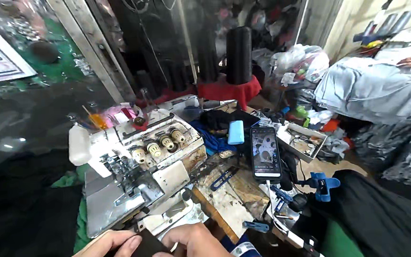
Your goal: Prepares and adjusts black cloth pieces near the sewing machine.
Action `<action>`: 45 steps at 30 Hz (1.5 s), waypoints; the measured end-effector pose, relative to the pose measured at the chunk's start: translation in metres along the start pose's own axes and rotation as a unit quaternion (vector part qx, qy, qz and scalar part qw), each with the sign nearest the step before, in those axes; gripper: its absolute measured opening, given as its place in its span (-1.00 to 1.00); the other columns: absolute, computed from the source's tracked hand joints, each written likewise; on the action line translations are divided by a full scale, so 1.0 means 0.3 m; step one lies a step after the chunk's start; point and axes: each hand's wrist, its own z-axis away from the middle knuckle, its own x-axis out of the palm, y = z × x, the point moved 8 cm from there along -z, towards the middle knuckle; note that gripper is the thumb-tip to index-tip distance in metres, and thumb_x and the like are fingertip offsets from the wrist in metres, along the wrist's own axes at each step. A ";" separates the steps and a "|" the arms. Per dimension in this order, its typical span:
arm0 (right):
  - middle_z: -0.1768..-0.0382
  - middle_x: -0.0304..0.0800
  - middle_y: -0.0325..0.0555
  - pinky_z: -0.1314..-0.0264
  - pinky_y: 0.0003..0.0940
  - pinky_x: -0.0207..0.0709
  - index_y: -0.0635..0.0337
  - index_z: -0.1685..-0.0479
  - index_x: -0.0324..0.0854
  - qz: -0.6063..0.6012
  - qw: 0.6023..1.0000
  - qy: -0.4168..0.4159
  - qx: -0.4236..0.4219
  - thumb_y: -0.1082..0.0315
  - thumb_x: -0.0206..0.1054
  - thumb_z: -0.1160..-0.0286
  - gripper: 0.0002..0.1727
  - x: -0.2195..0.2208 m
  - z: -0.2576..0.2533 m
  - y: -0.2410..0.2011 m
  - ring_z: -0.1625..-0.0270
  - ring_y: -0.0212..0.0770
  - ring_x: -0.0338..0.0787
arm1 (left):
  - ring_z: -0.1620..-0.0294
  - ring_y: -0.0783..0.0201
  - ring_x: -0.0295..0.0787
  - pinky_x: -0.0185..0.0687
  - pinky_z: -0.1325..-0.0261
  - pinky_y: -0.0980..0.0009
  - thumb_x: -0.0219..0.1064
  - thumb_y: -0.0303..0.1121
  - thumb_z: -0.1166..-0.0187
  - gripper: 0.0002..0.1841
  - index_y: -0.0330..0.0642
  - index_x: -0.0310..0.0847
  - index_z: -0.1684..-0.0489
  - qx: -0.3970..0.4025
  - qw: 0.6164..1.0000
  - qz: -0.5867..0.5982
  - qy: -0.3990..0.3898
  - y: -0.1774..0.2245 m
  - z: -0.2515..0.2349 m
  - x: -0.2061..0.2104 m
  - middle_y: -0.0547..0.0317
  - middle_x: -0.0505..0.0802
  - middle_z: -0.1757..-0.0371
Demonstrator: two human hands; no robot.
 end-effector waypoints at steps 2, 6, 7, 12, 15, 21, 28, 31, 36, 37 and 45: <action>0.23 0.86 -0.09 0.30 -0.22 0.80 0.22 -0.01 0.75 0.005 1.000 0.006 0.007 0.20 0.36 -0.67 -0.75 -0.009 0.010 0.011 0.42 -0.25 0.82 | 0.16 0.24 0.82 0.75 0.03 0.25 0.32 -0.30 -0.73 -0.76 -0.32 0.78 0.03 -0.007 1.000 0.001 0.008 -0.013 0.001 -0.004 -0.06 0.88 0.16; 0.37 0.86 -0.21 0.45 -0.29 0.78 0.14 0.12 0.74 -0.010 0.998 0.031 0.051 0.16 0.40 -0.63 -0.78 -0.036 0.031 0.023 0.49 -0.31 0.82 | 0.19 0.51 0.81 0.75 0.06 0.52 0.35 -0.22 -0.66 -0.76 -0.21 0.82 0.09 -0.053 0.995 0.004 0.088 0.043 0.011 -0.031 0.22 0.90 0.18; 0.39 0.84 -0.23 0.48 -0.30 0.77 0.12 0.13 0.74 -0.018 0.998 0.032 0.059 0.14 0.40 -0.63 -0.77 -0.038 0.027 0.022 0.51 -0.31 0.80 | 0.23 0.55 0.81 0.75 0.11 0.57 0.36 -0.18 -0.64 -0.76 -0.16 0.83 0.14 -0.060 0.991 0.000 0.118 0.042 0.012 -0.037 0.30 0.90 0.22; 0.37 0.84 -0.23 0.62 -0.36 0.70 0.07 0.10 0.77 -0.044 0.996 0.038 0.072 0.15 0.42 -0.61 -0.80 -0.028 0.002 0.051 0.60 -0.30 0.73 | 0.16 0.44 0.85 0.86 0.08 0.40 0.30 -0.10 -0.70 -0.79 0.09 0.82 0.07 -0.057 0.991 0.037 0.116 -0.087 0.033 -0.014 0.47 0.88 0.19; 0.42 0.82 -0.21 0.67 -0.37 0.65 0.07 0.11 0.77 -0.050 0.995 0.043 0.072 0.15 0.43 -0.61 -0.80 -0.026 -0.001 0.059 0.63 -0.29 0.71 | 0.12 0.42 0.85 0.86 0.03 0.39 0.30 -0.11 -0.71 -0.80 0.09 0.82 0.07 -0.064 0.990 0.053 0.116 -0.092 0.041 -0.010 0.46 0.88 0.17; 0.46 0.80 -0.19 0.70 -0.42 0.59 0.09 0.13 0.78 -0.067 0.995 0.036 0.061 0.15 0.42 -0.62 -0.80 -0.030 -0.003 0.054 0.65 -0.30 0.68 | 0.15 0.45 0.85 0.85 0.05 0.41 0.33 -0.08 -0.69 -0.81 0.13 0.82 0.11 -0.065 0.989 0.041 0.125 -0.089 0.038 -0.012 0.50 0.88 0.19; 0.48 0.82 -0.18 0.70 -0.42 0.59 0.10 0.15 0.79 -0.069 0.996 0.028 0.045 0.13 0.39 -0.66 -0.77 -0.033 -0.001 0.041 0.66 -0.31 0.69 | 0.30 0.56 0.85 0.83 0.23 0.52 0.36 0.08 -0.57 -0.72 0.13 0.84 0.20 -0.134 0.980 0.000 0.147 -0.017 0.044 -0.065 0.56 0.89 0.35; 0.48 0.82 -0.21 0.72 -0.45 0.57 0.09 0.16 0.80 -0.060 0.997 0.037 0.041 0.14 0.41 -0.63 -0.78 -0.037 0.002 0.045 0.67 -0.34 0.67 | 0.28 0.50 0.85 0.80 0.23 0.53 0.36 -0.02 -0.61 -0.75 0.06 0.85 0.16 -0.129 0.981 0.033 0.139 -0.012 0.058 -0.068 0.48 0.90 0.32; 0.45 0.82 -0.21 0.66 -0.39 0.58 0.09 0.18 0.79 -0.063 0.997 0.024 0.022 0.16 0.42 -0.62 -0.80 -0.024 -0.038 0.012 0.63 -0.31 0.67 | 0.21 0.45 0.78 0.77 0.14 0.48 0.19 -0.16 -0.79 -0.78 0.00 0.74 -0.02 -0.079 0.992 0.042 0.090 -0.076 0.055 -0.061 0.38 0.84 0.17; 0.42 0.82 -0.22 0.64 -0.39 0.60 0.09 0.18 0.78 -0.064 0.998 0.025 0.009 0.16 0.42 -0.62 -0.80 -0.028 -0.055 -0.021 0.61 -0.31 0.68 | 0.24 0.46 0.76 0.75 0.19 0.49 0.18 -0.16 -0.79 -0.78 0.01 0.73 -0.03 -0.073 0.992 0.028 0.097 -0.057 0.042 -0.093 0.39 0.83 0.18; 0.34 0.89 -0.16 0.53 -0.30 0.74 0.10 0.21 0.78 -0.089 0.986 0.085 0.112 0.06 0.44 -0.57 -0.72 -0.025 -0.213 0.080 0.51 -0.19 0.82 | 0.10 0.60 0.76 0.80 0.01 0.42 0.33 -0.10 -0.67 -0.85 0.22 0.83 0.12 -0.028 0.975 -0.191 0.113 -0.121 -0.202 -0.127 0.55 0.80 0.14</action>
